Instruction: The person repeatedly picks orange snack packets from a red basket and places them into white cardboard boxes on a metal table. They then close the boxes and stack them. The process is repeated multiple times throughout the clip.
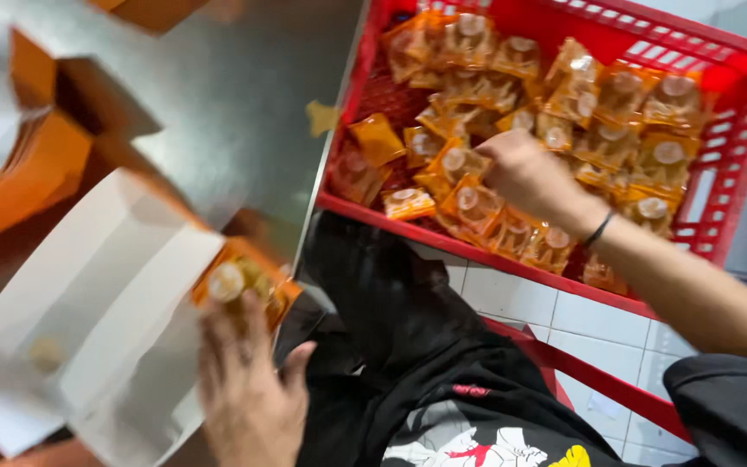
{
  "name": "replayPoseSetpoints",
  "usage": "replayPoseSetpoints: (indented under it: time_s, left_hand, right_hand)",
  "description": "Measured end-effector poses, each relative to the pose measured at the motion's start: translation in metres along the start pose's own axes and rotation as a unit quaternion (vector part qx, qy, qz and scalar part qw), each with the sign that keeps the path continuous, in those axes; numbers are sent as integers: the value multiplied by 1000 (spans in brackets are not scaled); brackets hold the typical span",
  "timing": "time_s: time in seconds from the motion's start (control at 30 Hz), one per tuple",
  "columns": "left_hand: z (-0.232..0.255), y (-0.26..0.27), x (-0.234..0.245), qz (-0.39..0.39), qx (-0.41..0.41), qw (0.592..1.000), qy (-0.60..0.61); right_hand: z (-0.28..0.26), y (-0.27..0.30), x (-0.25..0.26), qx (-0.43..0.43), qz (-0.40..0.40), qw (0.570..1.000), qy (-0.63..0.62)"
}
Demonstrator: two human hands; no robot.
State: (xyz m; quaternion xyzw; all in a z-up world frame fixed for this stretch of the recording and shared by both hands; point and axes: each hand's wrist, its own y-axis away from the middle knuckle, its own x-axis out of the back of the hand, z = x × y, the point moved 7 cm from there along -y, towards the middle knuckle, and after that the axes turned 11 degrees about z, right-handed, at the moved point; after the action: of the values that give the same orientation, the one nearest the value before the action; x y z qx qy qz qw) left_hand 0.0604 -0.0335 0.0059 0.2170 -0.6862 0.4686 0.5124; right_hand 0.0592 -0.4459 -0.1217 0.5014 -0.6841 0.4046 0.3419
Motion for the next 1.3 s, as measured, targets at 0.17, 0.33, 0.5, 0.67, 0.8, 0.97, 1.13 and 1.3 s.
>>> replayPoseSetpoints:
  time_s: [0.17,0.33,0.5,0.67,0.8,0.97,1.13,1.3]
  left_hand:
    - [11,-11,9,225,-22,956,188]
    - [162,-88,-3,159,-116,898,393]
    - [271,-129,-192,-101,-27,889,445]
    - [350,-142,-280,-254,57,864,430]
    - [366,-144,-286,-462,319,701,439]
    - [329,-156,-270,-334,300,741,500]
    - [254,-146,-275,-134,243,808,520]
    - [224,-124,-233,-209,351,614,676]
  right_hand:
    - [169,47,88,-383,66,921,-7]
    - [236,47,87,-481,12,869,112]
    - [261,54,67,-544,159,822,-53]
    - [247,55,74,-468,164,862,-105]
    - [234,74,106,-459,144,862,-162]
    - [223,113,84,-599,4,789,-134]
    - [231,101,37,-579,-13,815,-34]
    - [213,77,30,-382,145,912,-43]
